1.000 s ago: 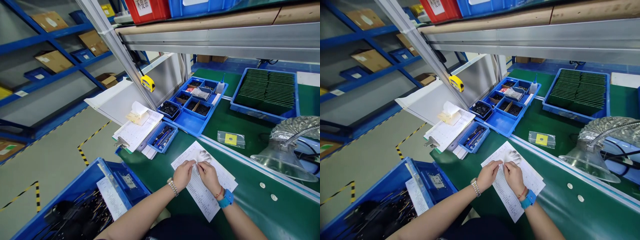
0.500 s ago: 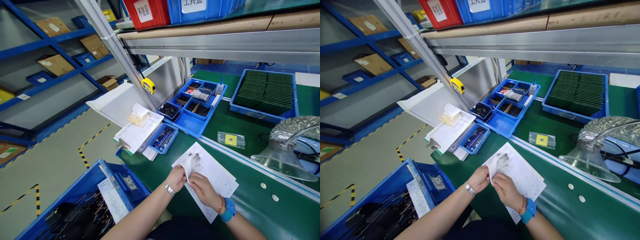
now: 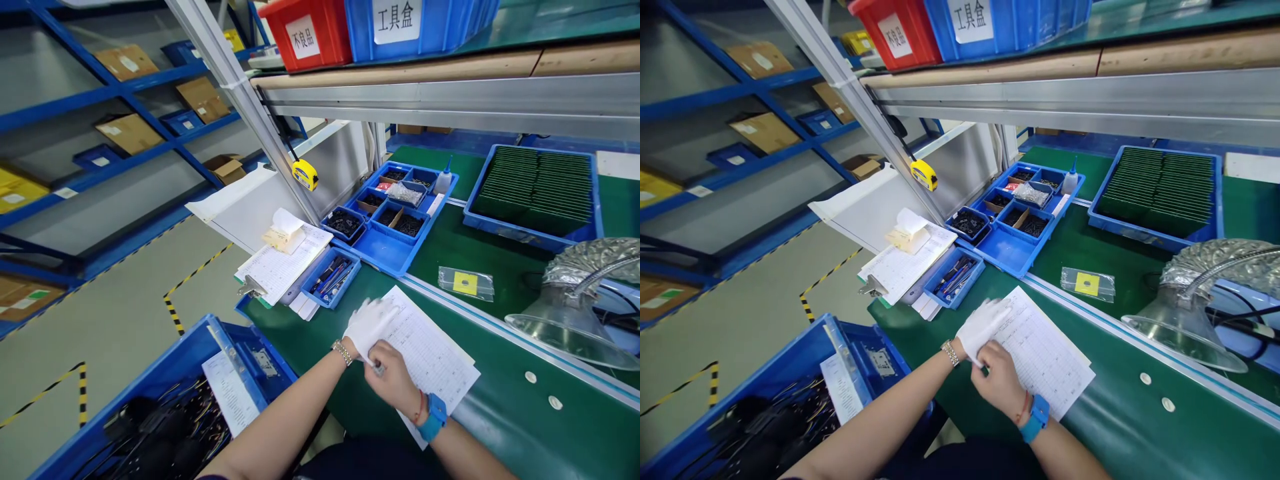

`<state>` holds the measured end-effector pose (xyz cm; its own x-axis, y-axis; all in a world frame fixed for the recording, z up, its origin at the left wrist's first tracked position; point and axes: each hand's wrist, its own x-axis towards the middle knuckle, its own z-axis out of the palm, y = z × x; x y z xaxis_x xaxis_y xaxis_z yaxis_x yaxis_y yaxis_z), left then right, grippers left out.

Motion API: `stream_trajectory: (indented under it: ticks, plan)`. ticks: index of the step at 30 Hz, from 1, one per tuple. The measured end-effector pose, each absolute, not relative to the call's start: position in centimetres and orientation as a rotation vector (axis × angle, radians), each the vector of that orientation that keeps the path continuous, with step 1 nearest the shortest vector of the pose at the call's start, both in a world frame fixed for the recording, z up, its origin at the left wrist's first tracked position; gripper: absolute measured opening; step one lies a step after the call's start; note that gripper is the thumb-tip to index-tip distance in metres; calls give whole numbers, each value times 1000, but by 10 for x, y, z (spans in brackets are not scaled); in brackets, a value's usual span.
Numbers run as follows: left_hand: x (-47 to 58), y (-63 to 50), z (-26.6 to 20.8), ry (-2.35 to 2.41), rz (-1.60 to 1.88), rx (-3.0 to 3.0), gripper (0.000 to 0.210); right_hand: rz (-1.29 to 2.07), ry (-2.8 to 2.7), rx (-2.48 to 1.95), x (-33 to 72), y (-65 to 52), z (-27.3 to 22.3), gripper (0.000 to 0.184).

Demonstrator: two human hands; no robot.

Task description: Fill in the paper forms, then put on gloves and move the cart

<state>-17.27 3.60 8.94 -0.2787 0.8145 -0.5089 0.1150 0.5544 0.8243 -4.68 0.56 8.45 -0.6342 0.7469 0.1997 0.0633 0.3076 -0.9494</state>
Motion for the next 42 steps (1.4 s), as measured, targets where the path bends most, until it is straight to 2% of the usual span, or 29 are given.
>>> stream_trajectory:
  ticks: [4,7,10,14,19,22,26,31,33,38,42]
  plan:
    - [-164,40,86,1681,814,718,63,1226,-1733,-934,-64,29,72,11]
    - [-167,45,87,1661,842,751,76,1508,-1515,-1025,-77,37,75,14]
    - [-180,54,91,1747,888,951,87,1858,-1447,-947,-81,27,86,9]
    - [-187,61,89,1911,777,1077,71,1846,-1662,-829,-67,12,98,11]
    - [-177,54,76,2060,-55,1729,44,1516,-1903,-867,-43,31,100,12]
    - [-172,49,70,2000,-266,1922,46,1269,-1948,-816,-43,40,99,24]
    - [-165,39,69,1945,-19,1849,56,1233,-1946,-815,-47,38,100,22]
    - [-157,32,84,1886,240,1754,57,1950,-1252,-996,-46,29,114,26]
    - [-157,32,89,1833,257,1771,54,2099,-1007,-944,-48,20,120,26]
    - [-167,31,98,1751,96,1899,43,2057,-1082,-964,-51,-4,123,29]
    - [-174,30,119,2036,224,1872,54,2058,-1047,-982,-40,-5,112,26]
